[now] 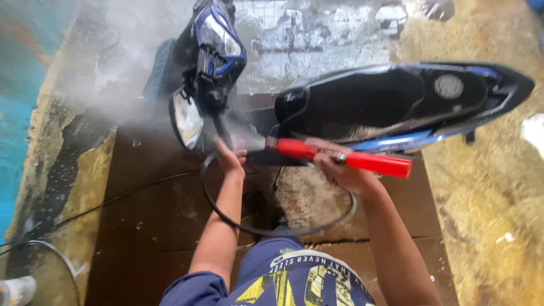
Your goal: The person uses a high-pressure water spray gun to rinse a blue motorcycle. They systematically clean the front fairing, handlebars, seat, and rear sections, moving around the vehicle to cover all sides.
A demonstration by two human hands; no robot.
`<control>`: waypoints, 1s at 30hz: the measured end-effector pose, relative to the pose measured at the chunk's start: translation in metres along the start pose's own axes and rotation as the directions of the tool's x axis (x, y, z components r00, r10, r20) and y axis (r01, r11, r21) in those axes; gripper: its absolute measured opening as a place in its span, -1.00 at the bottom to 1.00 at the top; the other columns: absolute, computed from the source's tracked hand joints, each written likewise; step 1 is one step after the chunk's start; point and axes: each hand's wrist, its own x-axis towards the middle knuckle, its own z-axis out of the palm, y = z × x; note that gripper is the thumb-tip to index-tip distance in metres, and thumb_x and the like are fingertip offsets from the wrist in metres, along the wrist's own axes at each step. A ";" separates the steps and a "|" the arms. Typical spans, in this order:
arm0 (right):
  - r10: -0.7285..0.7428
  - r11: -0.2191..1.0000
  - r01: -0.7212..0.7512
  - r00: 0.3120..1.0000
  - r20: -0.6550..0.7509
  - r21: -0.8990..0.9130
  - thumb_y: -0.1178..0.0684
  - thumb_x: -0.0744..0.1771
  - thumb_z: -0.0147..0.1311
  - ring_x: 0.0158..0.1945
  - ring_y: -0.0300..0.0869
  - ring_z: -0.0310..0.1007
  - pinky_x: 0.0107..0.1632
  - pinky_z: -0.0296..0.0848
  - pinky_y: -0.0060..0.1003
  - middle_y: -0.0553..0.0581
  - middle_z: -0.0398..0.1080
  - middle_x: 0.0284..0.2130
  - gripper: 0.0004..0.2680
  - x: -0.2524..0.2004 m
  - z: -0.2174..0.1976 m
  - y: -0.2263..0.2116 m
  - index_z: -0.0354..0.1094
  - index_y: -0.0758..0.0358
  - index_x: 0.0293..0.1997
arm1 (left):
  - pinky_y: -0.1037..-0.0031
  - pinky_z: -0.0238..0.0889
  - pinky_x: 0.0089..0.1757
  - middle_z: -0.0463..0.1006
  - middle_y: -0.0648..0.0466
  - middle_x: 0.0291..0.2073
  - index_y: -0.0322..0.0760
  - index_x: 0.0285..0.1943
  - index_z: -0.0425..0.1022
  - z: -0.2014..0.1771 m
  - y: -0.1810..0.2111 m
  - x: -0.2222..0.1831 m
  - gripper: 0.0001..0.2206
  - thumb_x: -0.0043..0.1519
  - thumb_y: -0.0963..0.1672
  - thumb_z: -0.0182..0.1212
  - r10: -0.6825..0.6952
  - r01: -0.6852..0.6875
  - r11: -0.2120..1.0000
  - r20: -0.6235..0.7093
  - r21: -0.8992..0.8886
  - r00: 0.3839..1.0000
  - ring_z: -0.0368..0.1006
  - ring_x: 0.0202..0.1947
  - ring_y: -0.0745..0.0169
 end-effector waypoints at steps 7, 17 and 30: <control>-0.086 0.975 0.071 0.994 0.065 0.210 0.00 0.39 -0.02 -0.63 -0.43 0.11 -0.59 0.19 -0.47 -0.15 0.14 -0.65 -0.64 0.034 -0.071 0.027 0.24 0.22 0.38 | 0.37 0.33 -0.24 0.53 0.07 0.17 -0.11 0.37 0.31 0.000 -0.019 0.017 -0.30 0.25 0.30 -0.20 0.155 -0.158 0.962 -0.031 -0.223 0.987 0.50 -0.13 0.14; -0.138 0.880 -0.009 0.952 0.273 0.474 -0.02 0.39 0.04 -0.61 -0.37 0.10 -0.58 0.16 -0.45 -0.07 0.12 -0.63 -0.56 0.101 -0.172 0.076 0.14 0.38 0.43 | 0.32 0.42 -0.14 0.58 -0.12 0.10 -0.30 0.35 0.35 0.014 -0.006 -0.006 -0.23 0.28 0.32 -0.18 0.299 -0.285 0.893 -0.014 -0.349 0.954 0.51 -0.03 0.12; -0.089 0.995 0.072 0.963 0.254 0.074 0.02 0.42 -0.12 -0.69 -0.26 0.16 -0.61 0.20 -0.37 0.04 0.19 -0.68 -0.66 0.178 -0.254 0.053 0.25 0.33 0.35 | 0.34 0.45 -0.14 0.49 -0.11 0.16 -0.20 0.48 -0.03 0.052 -0.044 -0.031 -0.32 0.31 0.15 0.07 0.435 -0.578 0.773 -0.446 -0.261 0.782 0.46 0.04 0.10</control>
